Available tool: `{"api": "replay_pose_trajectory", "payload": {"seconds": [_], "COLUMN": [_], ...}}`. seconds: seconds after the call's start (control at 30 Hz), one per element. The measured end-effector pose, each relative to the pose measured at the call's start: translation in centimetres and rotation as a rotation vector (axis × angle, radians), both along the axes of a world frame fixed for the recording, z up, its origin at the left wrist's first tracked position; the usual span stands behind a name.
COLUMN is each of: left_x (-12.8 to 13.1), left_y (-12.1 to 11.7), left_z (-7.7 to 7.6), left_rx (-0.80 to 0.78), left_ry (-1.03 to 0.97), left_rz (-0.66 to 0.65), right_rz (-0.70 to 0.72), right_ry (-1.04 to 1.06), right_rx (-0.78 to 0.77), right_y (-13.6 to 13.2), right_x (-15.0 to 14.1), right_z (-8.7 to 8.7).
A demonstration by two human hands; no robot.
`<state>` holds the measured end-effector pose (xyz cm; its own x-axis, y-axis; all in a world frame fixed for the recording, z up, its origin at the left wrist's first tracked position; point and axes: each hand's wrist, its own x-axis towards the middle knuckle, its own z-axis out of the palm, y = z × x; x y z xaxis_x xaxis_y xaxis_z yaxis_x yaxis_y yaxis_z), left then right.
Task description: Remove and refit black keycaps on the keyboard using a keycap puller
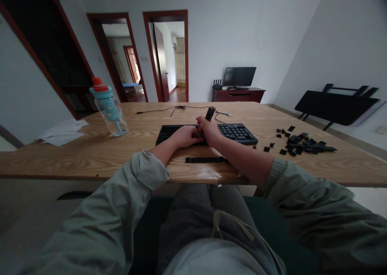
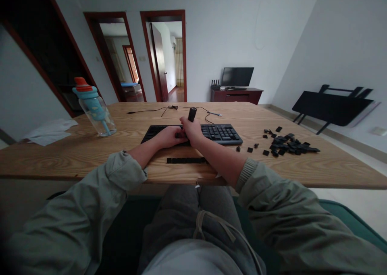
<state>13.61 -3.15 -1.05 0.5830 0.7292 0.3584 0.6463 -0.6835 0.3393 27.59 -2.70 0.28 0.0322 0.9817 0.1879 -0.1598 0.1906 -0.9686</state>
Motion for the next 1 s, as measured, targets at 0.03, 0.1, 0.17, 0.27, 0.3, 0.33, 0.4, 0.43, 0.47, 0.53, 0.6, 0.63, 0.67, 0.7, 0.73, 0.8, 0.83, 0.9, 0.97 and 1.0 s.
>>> {"api": "replay_pose_trajectory", "payload": {"seconds": [0.03,0.1,0.17,0.27,0.3,0.33,0.4,0.43,0.47,0.53,0.6,0.63,0.67,0.7,0.73,0.8,0.83,0.9,0.97,1.0], "left_x": [-0.1,-0.2,-0.4,-0.6,-0.6,-0.6,-0.5,-0.5,-0.6,-0.8,-1.0,-1.1,-1.2,-1.2,-1.2,-1.1,-1.0,-0.8,-0.6,-0.6], "left_y": [0.1,0.5,0.7,0.9,0.8,0.8,0.7,0.7,0.7,0.8,1.0,1.1,1.1,1.1,1.0,0.7,0.5,0.1,-0.3,-0.4], "left_z": [0.0,-0.1,-0.1,0.0,0.1,0.2,0.3,0.3,0.3,0.3,0.3,0.3,0.3,0.3,0.4,0.6,0.7,1.0,1.1,1.2], "left_rx": [-0.004,-0.031,-0.078,-0.134,-0.145,-0.151,-0.156,-0.159,-0.167,-0.196,-0.234,-0.249,-0.261,-0.266,-0.263,-0.246,-0.236,-0.227,-0.241,-0.254], "left_ry": [-0.005,-0.023,-0.042,-0.051,-0.053,-0.054,-0.056,-0.060,-0.066,-0.082,-0.095,-0.099,-0.101,-0.103,-0.101,-0.084,-0.074,-0.054,-0.056,-0.064], "left_rz": [-0.005,-0.024,-0.057,-0.081,-0.076,-0.070,-0.061,-0.063,-0.068,-0.085,-0.095,-0.093,-0.087,-0.077,-0.063,-0.031,-0.014,0.004,0.004,0.011], "right_rz": [0.003,0.024,0.053,0.081,0.080,0.078,0.072,0.070,0.067,0.062,0.048,0.037,0.027,0.018,0.008,-0.005,-0.005,0.005,0.022,0.027], "right_ry": [0.015,0.059,0.104,0.135,0.138,0.137,0.120,0.101,0.075,0.015,-0.051,-0.092,-0.138,-0.187,-0.237,-0.323,-0.354,-0.403,-0.447,-0.473], "right_rx": [-0.008,-0.009,0.000,0.015,0.019,0.022,0.024,0.025,0.028,0.036,0.056,0.072,0.089,0.105,0.117,0.130,0.136,0.151,0.176,0.186], "right_y": [0.1,0.3,0.4,0.6,0.6,0.7,0.8,0.8,0.7,0.6,0.4,0.3,0.3,0.3,0.3,0.5,0.6,0.9,1.0,1.0], "right_x": [0.1,0.4,0.8,1.2,1.2,1.2,1.1,1.0,0.9,0.7,0.4,0.2,0.1,-0.1,-0.2,-0.4,-0.5,-0.6,-0.8,-0.9], "right_z": [-0.1,-0.2,-0.4,-0.6,-0.7,-0.8,-0.8,-0.8,-0.7,-0.5,-0.3,-0.1,0.0,0.1,0.2,0.3,0.3,0.2,0.2,0.3]}}
